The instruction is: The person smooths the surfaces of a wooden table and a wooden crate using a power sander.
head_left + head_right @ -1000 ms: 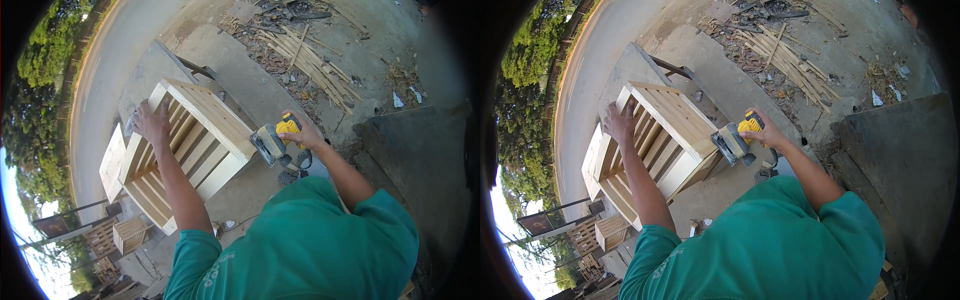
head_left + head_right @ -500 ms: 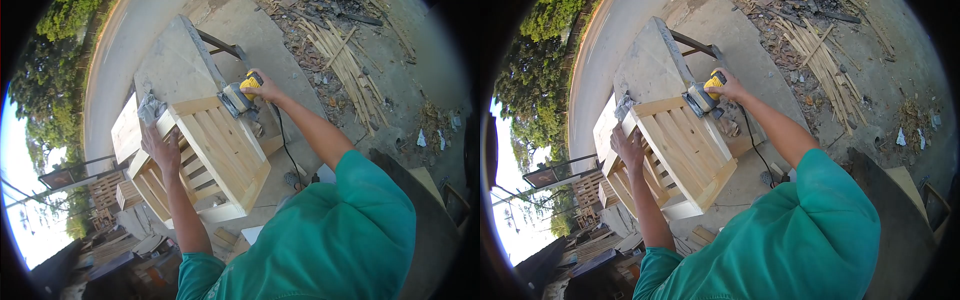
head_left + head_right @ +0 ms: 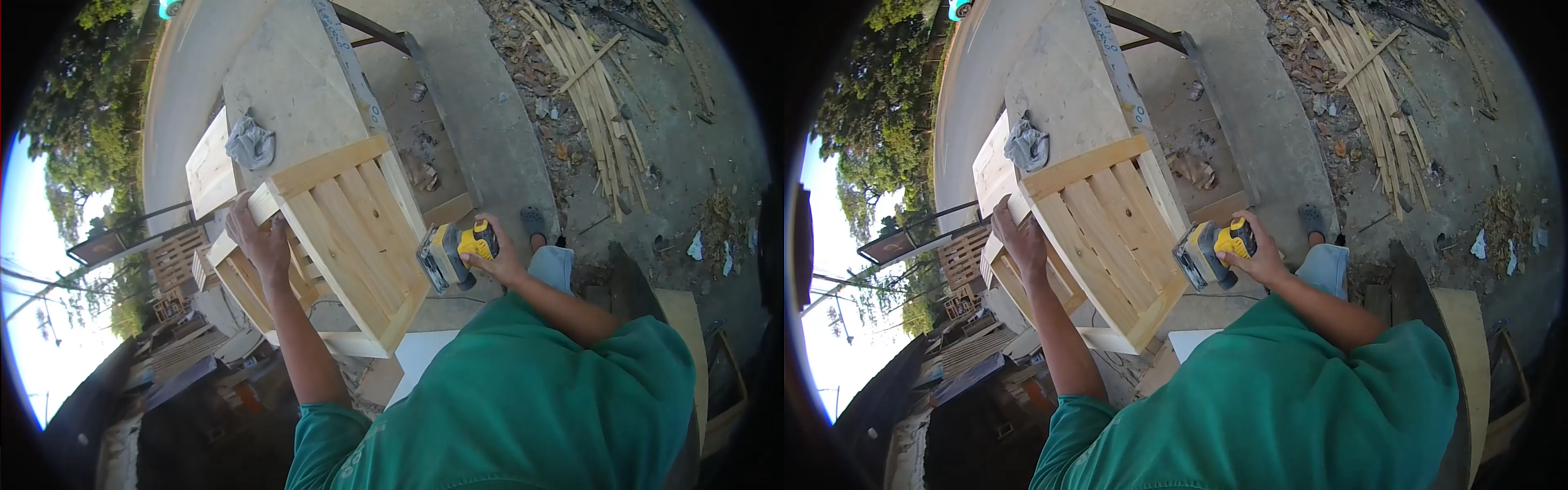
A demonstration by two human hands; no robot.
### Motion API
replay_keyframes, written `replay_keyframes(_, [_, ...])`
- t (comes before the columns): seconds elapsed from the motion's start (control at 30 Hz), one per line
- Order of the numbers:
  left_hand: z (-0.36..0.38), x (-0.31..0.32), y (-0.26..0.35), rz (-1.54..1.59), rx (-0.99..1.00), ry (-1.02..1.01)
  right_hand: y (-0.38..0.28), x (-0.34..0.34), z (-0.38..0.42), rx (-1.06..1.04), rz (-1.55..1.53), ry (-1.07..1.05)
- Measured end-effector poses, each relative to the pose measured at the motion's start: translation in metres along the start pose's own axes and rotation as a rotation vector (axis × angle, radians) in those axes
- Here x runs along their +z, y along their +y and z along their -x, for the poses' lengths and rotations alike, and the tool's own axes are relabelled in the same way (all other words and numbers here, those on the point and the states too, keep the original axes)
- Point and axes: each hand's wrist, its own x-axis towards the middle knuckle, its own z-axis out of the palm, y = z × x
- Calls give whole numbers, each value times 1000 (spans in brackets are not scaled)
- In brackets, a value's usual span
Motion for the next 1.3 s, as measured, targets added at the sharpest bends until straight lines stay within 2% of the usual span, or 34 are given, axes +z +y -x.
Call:
replay_keyframes(0.07, [0, 0, -1, -14, 27, 1, -9, 2, -34, -50, 53, 11])
replay_keyframes(0.1, [0, -1, 0, -27, 5, -10, -13, 6, -63, -101, 22, 30])
replay_keyframes(0.17, [1, -2, -1, -21, 11, -19, -33, 10, -130, -76, 47, 7])
replay_keyframes(0.27, [0, -2, -4, -37, 21, -24, -47, 24, -229, -205, 101, 52])
replay_keyframes(0.37, [-2, -2, -3, -45, 42, -46, -85, 29, -249, -259, 101, 34])
replay_keyframes(0.47, [-2, -4, 0, -38, 10, -70, -99, 27, -208, -291, 96, 2])
replay_keyframes(0.63, [-3, -3, 0, -45, 16, -72, -82, 4, -29, -286, 81, -129])
replay_keyframes(0.7, [-2, -3, -1, -54, 55, -63, -53, -5, 27, -382, 127, -138])
replay_keyframes(0.8, [-3, -4, 1, -40, -2, -93, -25, -4, 48, -289, 107, -92])
replay_keyframes(0.83, [-3, -4, 0, -41, -15, -95, -20, -2, 36, -280, 180, -51])
replay_keyframes(0.93, [-2, -3, -3, -52, -19, -99, -36, 1, -24, -138, 134, -23])
replay_keyframes(1.03, [-3, 0, -2, -78, 9, -82, -57, 5, -37, -225, 106, -25])
replay_keyframes(1.13, [-5, 0, -1, -96, 9, -86, -101, 10, 10, -392, 48, -142])
replay_keyframes(1.23, [-4, -1, -2, -91, 2, -101, -104, 18, 57, -539, -3, -206])
replay_keyframes(1.3, [-4, -3, -1, -102, 30, -95, -84, 17, 61, -504, 88, -113])
